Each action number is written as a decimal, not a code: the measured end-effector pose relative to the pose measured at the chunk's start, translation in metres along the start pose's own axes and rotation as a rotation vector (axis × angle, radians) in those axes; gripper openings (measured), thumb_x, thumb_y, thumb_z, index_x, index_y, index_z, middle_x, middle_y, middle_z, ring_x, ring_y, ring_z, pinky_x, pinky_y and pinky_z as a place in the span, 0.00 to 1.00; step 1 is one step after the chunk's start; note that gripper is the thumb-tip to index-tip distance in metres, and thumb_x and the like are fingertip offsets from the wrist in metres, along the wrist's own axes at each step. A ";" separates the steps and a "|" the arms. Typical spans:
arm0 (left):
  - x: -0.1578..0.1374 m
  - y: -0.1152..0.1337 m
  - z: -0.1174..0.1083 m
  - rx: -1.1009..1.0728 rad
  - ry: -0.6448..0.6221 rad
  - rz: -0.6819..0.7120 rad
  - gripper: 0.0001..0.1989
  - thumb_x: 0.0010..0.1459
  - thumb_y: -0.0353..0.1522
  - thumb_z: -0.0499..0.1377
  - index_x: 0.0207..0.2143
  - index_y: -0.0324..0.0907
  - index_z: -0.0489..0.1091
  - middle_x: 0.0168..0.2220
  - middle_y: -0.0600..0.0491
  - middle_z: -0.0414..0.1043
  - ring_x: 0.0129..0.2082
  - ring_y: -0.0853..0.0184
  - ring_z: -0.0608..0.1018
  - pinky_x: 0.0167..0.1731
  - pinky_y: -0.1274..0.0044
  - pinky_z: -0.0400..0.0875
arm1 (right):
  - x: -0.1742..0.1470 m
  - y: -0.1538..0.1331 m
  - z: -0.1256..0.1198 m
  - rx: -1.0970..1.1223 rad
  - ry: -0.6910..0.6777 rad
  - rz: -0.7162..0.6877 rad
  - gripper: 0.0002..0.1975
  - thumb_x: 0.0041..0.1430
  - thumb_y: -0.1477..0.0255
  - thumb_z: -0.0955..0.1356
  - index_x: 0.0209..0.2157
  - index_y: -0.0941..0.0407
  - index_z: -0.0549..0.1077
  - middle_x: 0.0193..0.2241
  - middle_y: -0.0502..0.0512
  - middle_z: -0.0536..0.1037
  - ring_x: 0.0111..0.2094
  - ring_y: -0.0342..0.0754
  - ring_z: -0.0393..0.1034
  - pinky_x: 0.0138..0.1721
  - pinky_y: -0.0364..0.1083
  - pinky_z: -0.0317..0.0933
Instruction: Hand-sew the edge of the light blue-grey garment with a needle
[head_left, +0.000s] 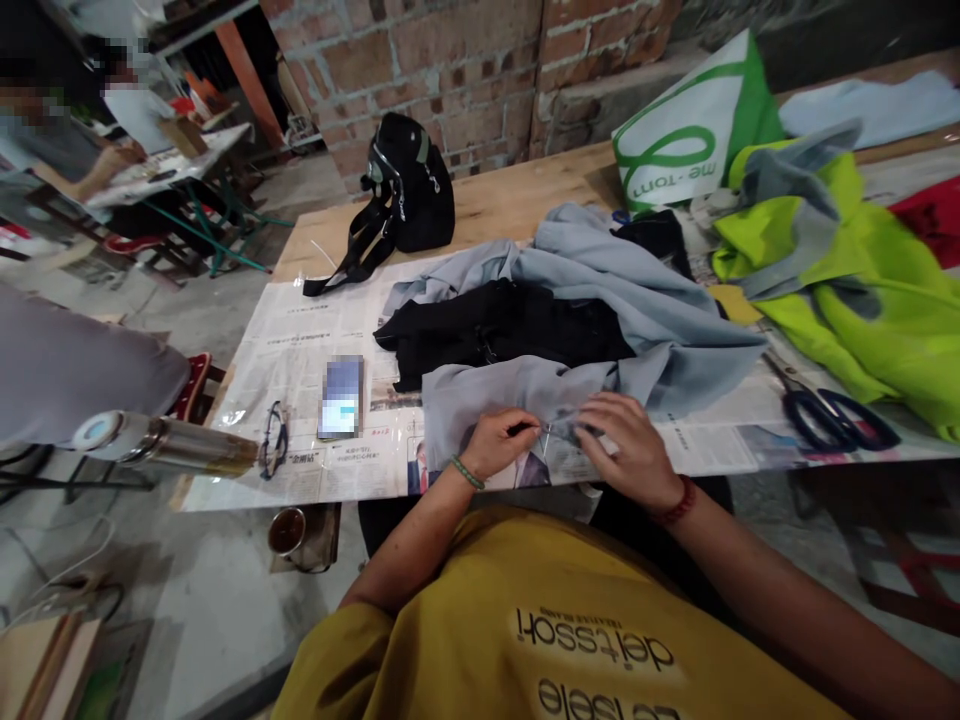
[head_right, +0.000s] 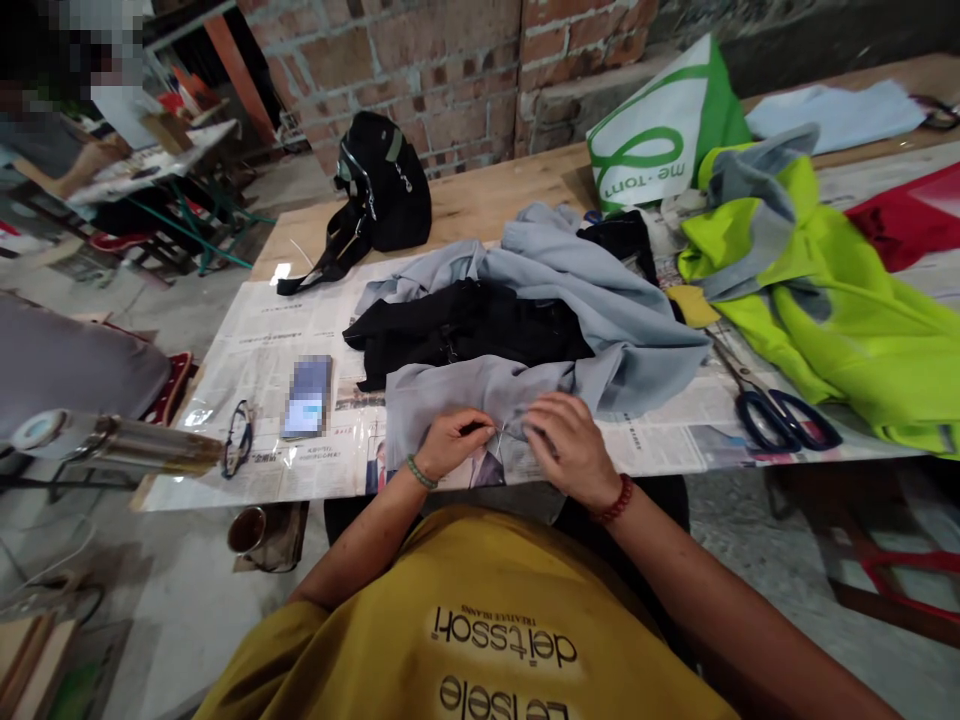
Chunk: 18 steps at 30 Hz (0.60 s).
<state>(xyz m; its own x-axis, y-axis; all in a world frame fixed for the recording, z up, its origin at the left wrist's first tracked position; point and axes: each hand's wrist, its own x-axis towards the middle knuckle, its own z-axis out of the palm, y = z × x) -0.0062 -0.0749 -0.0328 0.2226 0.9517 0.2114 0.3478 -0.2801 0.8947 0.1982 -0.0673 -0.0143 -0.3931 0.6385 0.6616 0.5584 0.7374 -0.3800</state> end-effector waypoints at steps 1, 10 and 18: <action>0.000 0.001 0.000 -0.023 -0.010 -0.045 0.05 0.54 0.30 0.58 0.30 0.38 0.74 0.28 0.52 0.75 0.29 0.69 0.74 0.33 0.78 0.69 | -0.005 -0.001 0.004 -0.011 -0.039 -0.049 0.10 0.55 0.75 0.67 0.40 0.53 0.73 0.39 0.56 0.76 0.47 0.54 0.67 0.48 0.56 0.63; 0.001 -0.003 -0.001 -0.192 -0.063 -0.192 0.09 0.53 0.35 0.58 0.30 0.37 0.72 0.26 0.54 0.71 0.25 0.73 0.69 0.28 0.81 0.65 | -0.008 -0.002 0.034 -0.055 -0.085 -0.109 0.08 0.59 0.75 0.64 0.36 0.53 0.74 0.35 0.55 0.77 0.44 0.52 0.69 0.43 0.53 0.61; 0.002 -0.007 0.000 -0.205 -0.075 -0.201 0.10 0.52 0.36 0.59 0.30 0.37 0.72 0.27 0.55 0.71 0.28 0.73 0.70 0.32 0.80 0.65 | -0.004 -0.001 0.034 0.025 -0.104 0.003 0.06 0.61 0.73 0.64 0.37 0.54 0.72 0.33 0.54 0.78 0.36 0.48 0.70 0.38 0.50 0.60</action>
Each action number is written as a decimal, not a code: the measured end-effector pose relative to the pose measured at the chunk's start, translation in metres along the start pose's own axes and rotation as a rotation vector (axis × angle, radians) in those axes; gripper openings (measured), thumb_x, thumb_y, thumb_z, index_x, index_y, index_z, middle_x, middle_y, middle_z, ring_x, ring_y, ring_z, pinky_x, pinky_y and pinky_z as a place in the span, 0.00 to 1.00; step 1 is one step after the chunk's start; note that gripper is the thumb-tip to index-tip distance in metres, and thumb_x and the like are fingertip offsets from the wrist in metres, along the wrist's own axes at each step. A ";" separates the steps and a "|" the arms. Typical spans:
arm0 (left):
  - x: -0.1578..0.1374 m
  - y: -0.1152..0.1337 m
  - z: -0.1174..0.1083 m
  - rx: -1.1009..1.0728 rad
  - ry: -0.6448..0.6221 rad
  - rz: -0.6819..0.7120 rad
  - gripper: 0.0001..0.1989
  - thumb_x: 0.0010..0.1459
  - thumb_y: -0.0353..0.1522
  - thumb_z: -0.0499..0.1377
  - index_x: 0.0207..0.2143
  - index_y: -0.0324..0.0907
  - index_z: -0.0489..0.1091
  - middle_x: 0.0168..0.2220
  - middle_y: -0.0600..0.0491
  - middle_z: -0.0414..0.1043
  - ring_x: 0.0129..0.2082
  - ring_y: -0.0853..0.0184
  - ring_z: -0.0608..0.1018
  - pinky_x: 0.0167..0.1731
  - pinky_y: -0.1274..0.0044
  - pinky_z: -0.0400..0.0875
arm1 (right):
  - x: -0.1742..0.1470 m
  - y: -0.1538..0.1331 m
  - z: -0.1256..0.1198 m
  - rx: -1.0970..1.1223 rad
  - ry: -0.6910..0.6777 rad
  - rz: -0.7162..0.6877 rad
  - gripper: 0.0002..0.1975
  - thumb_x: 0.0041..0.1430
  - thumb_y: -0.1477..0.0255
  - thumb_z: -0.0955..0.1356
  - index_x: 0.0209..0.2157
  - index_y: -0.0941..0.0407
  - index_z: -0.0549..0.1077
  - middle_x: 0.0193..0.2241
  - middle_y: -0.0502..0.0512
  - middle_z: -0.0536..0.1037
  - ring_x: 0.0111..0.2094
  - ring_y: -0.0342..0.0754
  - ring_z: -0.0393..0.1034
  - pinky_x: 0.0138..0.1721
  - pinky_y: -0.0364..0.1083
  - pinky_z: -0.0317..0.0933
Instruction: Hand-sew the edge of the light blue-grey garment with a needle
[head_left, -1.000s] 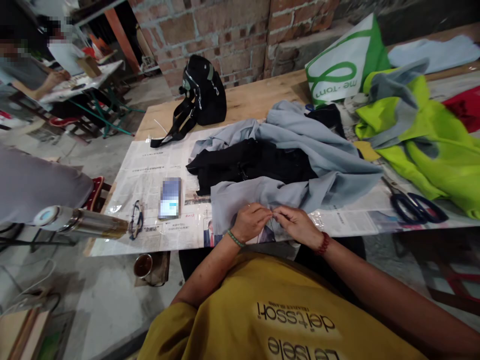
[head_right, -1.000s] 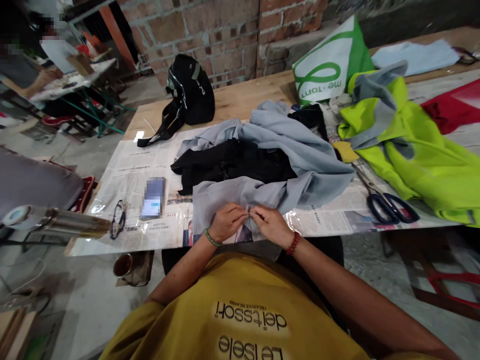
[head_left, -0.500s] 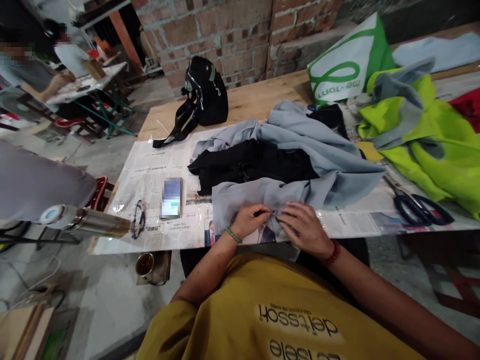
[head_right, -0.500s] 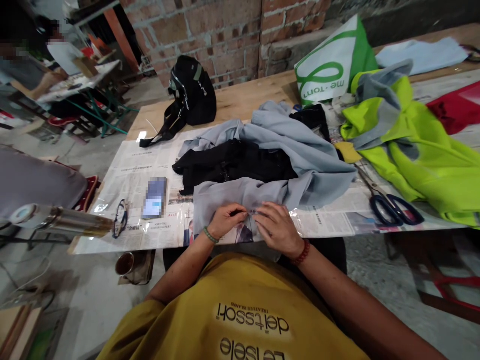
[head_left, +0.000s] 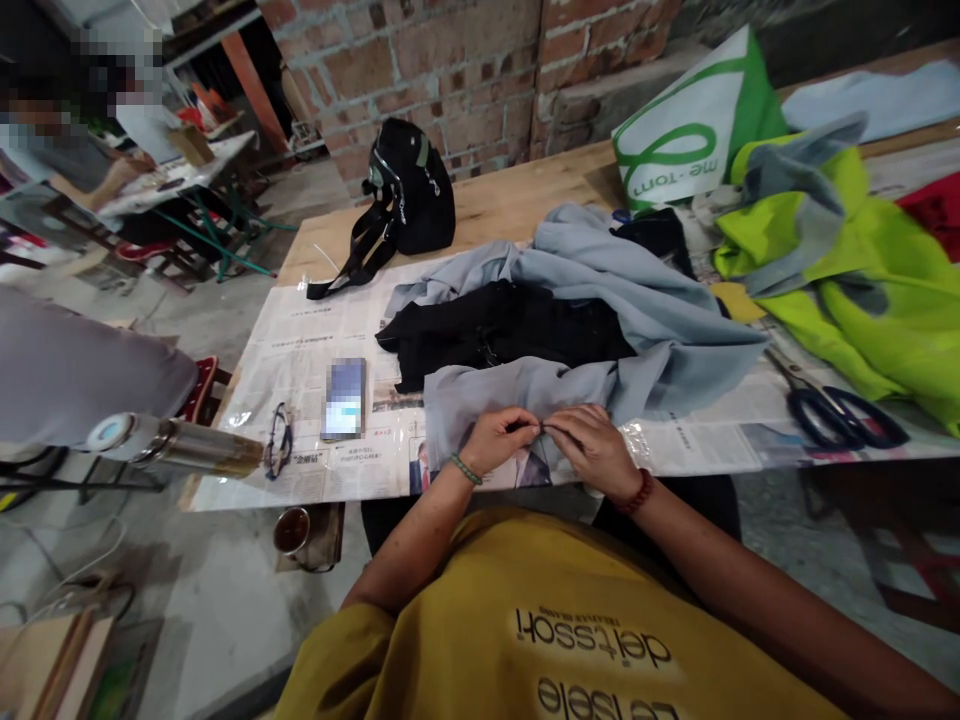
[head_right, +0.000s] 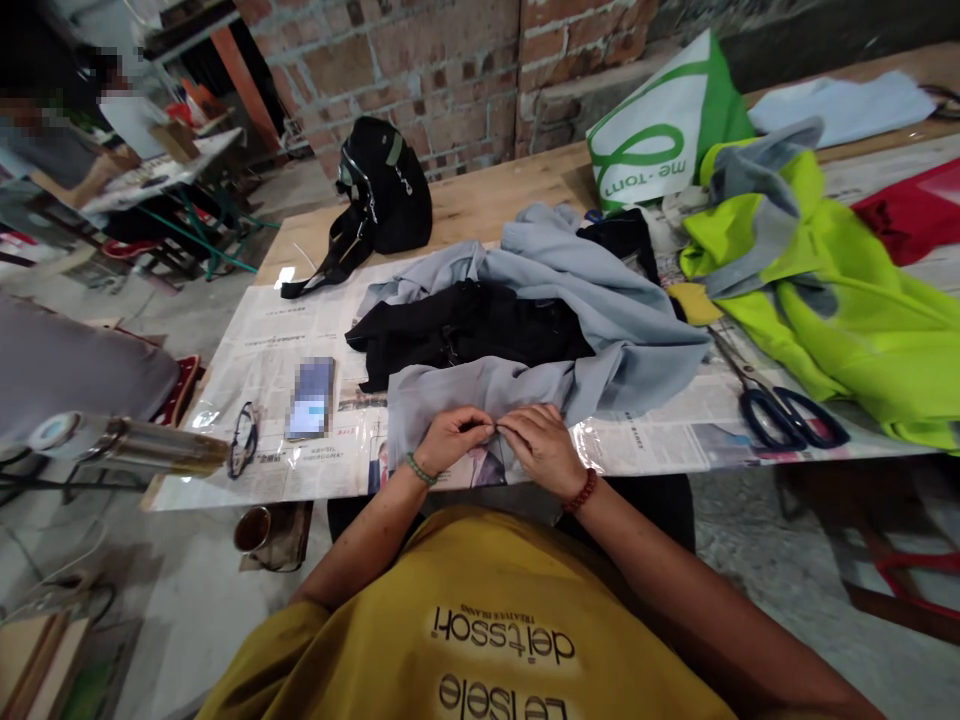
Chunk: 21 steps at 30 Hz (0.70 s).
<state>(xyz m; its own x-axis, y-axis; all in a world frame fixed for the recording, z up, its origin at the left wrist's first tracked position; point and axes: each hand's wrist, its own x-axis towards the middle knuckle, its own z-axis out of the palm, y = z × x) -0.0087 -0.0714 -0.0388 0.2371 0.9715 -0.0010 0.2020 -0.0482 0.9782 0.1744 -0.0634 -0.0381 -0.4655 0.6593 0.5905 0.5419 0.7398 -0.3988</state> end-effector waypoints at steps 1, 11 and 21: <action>0.000 0.000 0.000 0.001 0.000 -0.003 0.10 0.52 0.36 0.59 0.30 0.37 0.72 0.27 0.55 0.71 0.28 0.73 0.70 0.31 0.81 0.65 | 0.000 0.000 0.000 0.006 0.004 0.005 0.06 0.61 0.73 0.64 0.36 0.54 0.72 0.33 0.54 0.78 0.35 0.48 0.70 0.38 0.50 0.60; 0.002 -0.006 0.005 0.039 0.057 -0.059 0.05 0.53 0.30 0.57 0.30 0.38 0.71 0.24 0.55 0.70 0.22 0.73 0.68 0.24 0.81 0.64 | 0.021 -0.016 -0.018 0.048 0.051 -0.049 0.07 0.61 0.72 0.62 0.34 0.52 0.71 0.32 0.54 0.79 0.38 0.49 0.72 0.42 0.52 0.61; -0.001 0.010 0.000 0.071 0.011 -0.041 0.06 0.54 0.31 0.57 0.30 0.37 0.72 0.25 0.54 0.71 0.24 0.72 0.69 0.26 0.80 0.64 | 0.039 -0.027 -0.025 0.769 -0.076 0.566 0.10 0.62 0.64 0.62 0.32 0.54 0.69 0.26 0.49 0.76 0.19 0.39 0.64 0.20 0.41 0.60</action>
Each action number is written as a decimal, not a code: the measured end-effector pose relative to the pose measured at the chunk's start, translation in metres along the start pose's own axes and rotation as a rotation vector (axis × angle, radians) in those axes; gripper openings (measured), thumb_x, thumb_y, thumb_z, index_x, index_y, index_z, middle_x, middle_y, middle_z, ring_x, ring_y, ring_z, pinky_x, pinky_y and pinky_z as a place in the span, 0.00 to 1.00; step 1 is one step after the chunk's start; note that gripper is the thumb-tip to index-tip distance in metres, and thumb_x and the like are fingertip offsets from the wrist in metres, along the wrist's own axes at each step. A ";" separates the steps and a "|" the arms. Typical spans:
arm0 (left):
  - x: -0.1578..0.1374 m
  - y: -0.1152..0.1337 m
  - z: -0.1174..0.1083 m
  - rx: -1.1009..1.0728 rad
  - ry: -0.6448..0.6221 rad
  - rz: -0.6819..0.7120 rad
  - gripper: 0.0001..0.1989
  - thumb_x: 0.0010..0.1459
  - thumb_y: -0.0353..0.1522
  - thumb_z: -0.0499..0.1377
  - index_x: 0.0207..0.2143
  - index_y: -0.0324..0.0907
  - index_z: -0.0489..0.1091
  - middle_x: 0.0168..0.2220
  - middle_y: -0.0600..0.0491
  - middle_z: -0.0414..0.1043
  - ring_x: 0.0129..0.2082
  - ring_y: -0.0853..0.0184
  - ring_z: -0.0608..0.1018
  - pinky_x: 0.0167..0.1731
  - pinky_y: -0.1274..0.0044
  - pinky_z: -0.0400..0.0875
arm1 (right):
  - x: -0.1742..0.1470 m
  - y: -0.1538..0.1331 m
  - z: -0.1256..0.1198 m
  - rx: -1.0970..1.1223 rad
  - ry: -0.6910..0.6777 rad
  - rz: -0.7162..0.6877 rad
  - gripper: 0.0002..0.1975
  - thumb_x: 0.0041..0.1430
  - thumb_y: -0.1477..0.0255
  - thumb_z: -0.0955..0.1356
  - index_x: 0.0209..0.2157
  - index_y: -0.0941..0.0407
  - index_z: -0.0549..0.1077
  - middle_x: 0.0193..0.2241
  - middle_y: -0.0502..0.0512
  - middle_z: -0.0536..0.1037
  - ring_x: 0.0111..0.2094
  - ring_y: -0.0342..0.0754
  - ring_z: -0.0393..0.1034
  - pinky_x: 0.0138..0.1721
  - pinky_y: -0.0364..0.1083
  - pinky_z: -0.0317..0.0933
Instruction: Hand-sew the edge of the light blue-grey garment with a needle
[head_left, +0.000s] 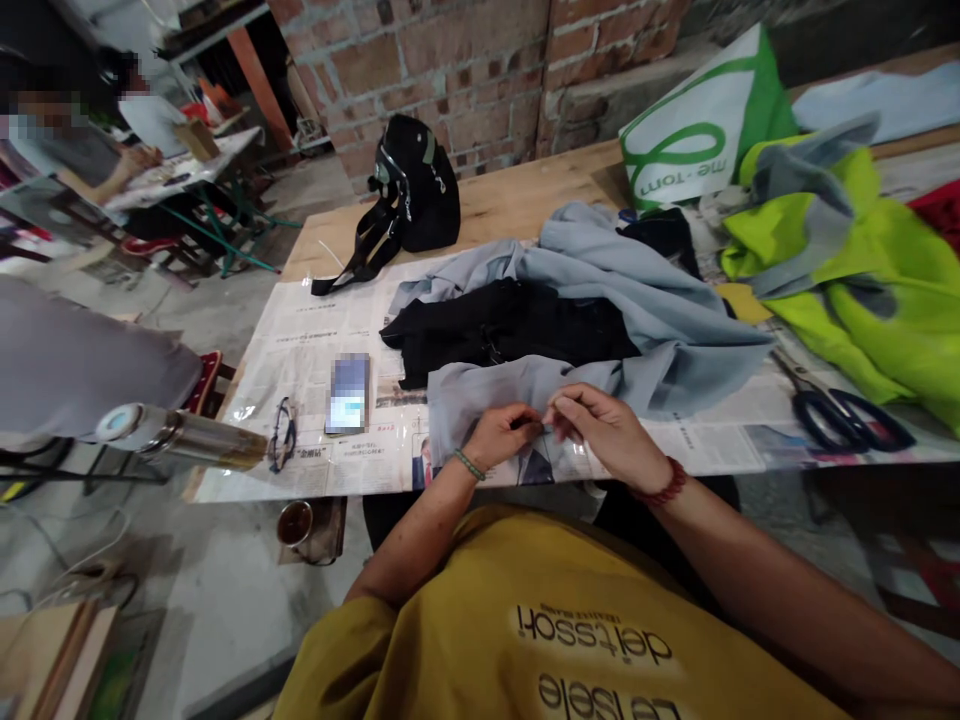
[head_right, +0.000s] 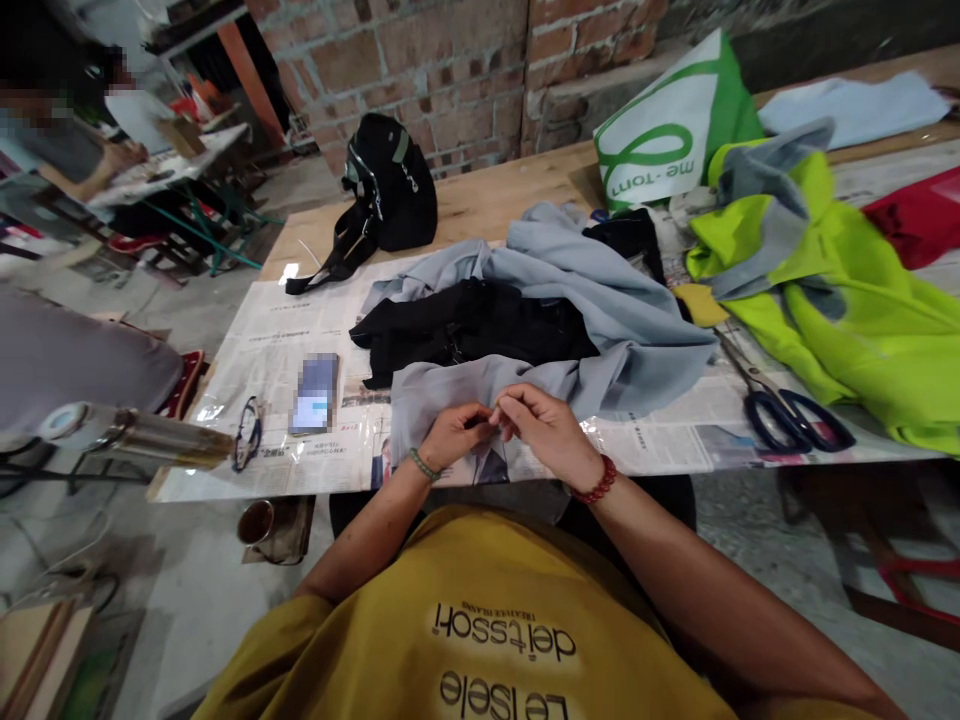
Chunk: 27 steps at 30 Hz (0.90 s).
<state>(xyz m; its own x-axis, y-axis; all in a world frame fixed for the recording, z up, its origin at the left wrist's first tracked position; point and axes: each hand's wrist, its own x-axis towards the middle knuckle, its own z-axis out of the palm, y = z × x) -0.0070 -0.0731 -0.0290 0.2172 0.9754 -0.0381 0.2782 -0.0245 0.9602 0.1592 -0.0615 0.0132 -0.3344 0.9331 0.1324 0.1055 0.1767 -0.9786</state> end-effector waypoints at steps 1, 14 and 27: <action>0.000 0.000 0.000 0.009 0.001 0.014 0.06 0.53 0.30 0.57 0.30 0.37 0.73 0.25 0.54 0.72 0.25 0.72 0.70 0.28 0.79 0.65 | 0.002 -0.001 -0.002 0.043 0.021 0.029 0.10 0.61 0.64 0.64 0.32 0.55 0.70 0.26 0.49 0.76 0.18 0.38 0.63 0.19 0.40 0.59; -0.001 -0.004 0.001 -0.034 -0.024 -0.001 0.07 0.53 0.33 0.57 0.28 0.38 0.71 0.21 0.57 0.65 0.21 0.75 0.65 0.23 0.80 0.60 | 0.007 -0.016 -0.028 0.416 0.167 -0.016 0.05 0.60 0.67 0.64 0.32 0.53 0.66 0.28 0.51 0.76 0.35 0.49 0.76 0.27 0.46 0.69; 0.000 -0.009 0.000 -0.026 -0.018 0.015 0.08 0.52 0.34 0.58 0.29 0.37 0.71 0.24 0.57 0.68 0.25 0.75 0.66 0.26 0.82 0.61 | 0.015 -0.008 -0.084 -0.887 0.479 -0.759 0.08 0.58 0.77 0.63 0.39 0.56 0.70 0.39 0.60 0.78 0.46 0.50 0.72 0.48 0.50 0.67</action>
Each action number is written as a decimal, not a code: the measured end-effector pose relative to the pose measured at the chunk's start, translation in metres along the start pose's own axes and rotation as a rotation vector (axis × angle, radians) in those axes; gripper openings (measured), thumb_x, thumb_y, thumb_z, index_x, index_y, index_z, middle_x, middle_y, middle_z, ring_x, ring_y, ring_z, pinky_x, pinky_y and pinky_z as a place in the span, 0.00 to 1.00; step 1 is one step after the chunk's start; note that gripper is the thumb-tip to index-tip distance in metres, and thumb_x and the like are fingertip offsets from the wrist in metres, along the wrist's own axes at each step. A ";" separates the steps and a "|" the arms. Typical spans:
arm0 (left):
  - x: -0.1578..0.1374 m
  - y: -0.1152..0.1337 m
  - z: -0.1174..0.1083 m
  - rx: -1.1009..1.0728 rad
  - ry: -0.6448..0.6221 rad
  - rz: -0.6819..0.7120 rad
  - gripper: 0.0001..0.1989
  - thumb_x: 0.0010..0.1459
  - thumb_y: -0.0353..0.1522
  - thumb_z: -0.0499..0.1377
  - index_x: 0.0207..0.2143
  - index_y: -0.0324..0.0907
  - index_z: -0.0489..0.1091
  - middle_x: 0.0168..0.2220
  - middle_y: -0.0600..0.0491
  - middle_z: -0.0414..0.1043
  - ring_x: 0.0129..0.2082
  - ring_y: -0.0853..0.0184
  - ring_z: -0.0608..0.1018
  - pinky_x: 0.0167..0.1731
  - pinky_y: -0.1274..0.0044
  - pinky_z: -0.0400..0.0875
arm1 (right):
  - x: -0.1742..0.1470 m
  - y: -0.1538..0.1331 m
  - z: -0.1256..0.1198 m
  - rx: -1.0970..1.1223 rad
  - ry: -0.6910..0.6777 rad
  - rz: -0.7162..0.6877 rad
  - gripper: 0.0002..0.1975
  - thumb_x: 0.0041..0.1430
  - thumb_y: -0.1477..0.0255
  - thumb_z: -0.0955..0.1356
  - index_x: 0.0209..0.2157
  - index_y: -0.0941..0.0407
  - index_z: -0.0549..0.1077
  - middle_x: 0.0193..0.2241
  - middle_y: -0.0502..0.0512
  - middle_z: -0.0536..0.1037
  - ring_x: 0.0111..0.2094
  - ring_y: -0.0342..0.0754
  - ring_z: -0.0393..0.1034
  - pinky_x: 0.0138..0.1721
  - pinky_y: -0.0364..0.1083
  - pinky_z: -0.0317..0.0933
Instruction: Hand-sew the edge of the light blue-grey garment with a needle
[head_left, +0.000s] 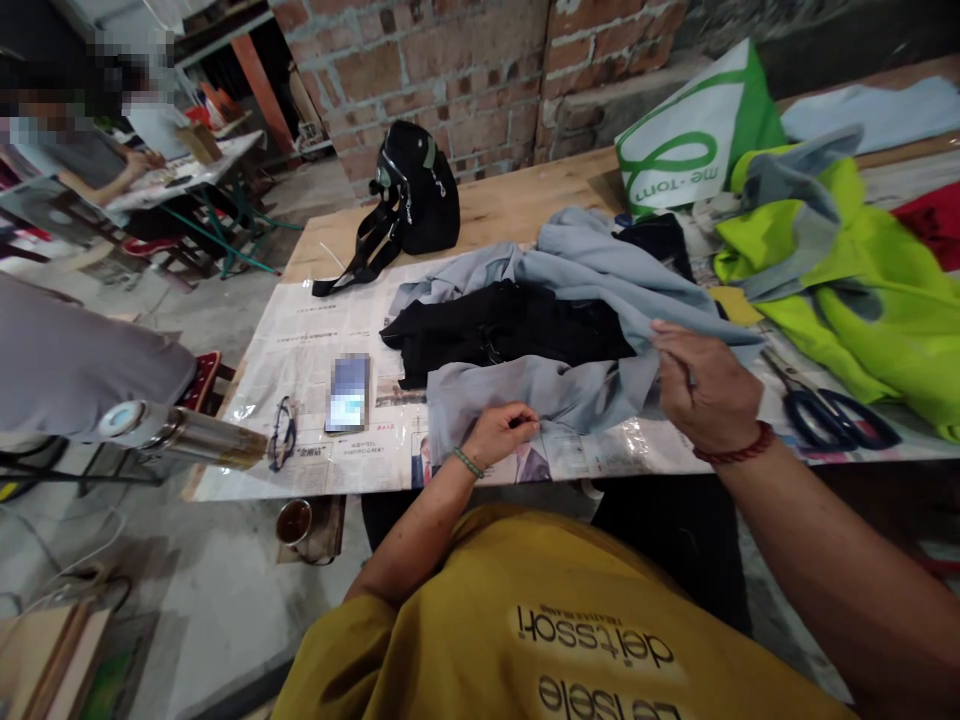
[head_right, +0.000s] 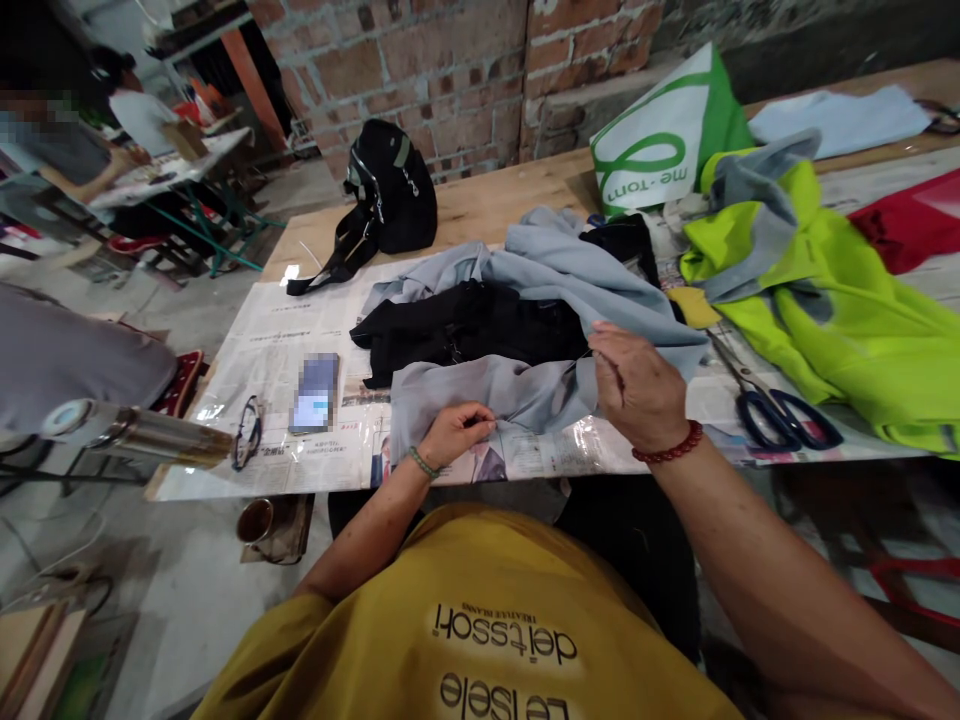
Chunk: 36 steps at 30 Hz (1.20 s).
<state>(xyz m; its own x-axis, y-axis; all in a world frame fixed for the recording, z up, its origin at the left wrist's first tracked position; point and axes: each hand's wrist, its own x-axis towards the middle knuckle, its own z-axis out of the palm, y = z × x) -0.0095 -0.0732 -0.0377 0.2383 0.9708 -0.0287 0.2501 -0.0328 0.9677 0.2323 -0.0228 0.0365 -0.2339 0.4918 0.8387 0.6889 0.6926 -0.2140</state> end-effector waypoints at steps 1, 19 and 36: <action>0.000 0.001 0.000 0.002 0.001 -0.001 0.08 0.53 0.34 0.58 0.29 0.37 0.71 0.24 0.57 0.68 0.25 0.75 0.66 0.26 0.82 0.61 | 0.001 0.003 -0.002 -0.032 -0.002 0.013 0.08 0.58 0.76 0.62 0.38 0.56 0.71 0.39 0.60 0.79 0.46 0.50 0.72 0.47 0.50 0.67; 0.001 -0.001 0.001 0.001 -0.001 0.012 0.08 0.52 0.35 0.58 0.29 0.38 0.71 0.24 0.56 0.68 0.24 0.74 0.66 0.26 0.81 0.61 | 0.019 0.037 -0.032 -0.265 0.126 0.004 0.10 0.59 0.77 0.63 0.42 0.57 0.72 0.40 0.60 0.79 0.46 0.48 0.73 0.48 0.48 0.65; 0.002 -0.006 0.001 -0.136 0.090 0.033 0.11 0.48 0.37 0.63 0.28 0.37 0.74 0.25 0.54 0.71 0.25 0.73 0.69 0.27 0.81 0.64 | -0.058 -0.069 0.017 0.481 -0.637 0.331 0.11 0.62 0.69 0.60 0.37 0.55 0.73 0.30 0.52 0.79 0.28 0.43 0.73 0.29 0.39 0.64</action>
<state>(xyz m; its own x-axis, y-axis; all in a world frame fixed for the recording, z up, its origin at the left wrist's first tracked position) -0.0101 -0.0708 -0.0441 0.1575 0.9873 0.0200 0.1126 -0.0381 0.9929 0.1869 -0.0906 -0.0058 -0.5120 0.8100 0.2859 0.4580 0.5390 -0.7069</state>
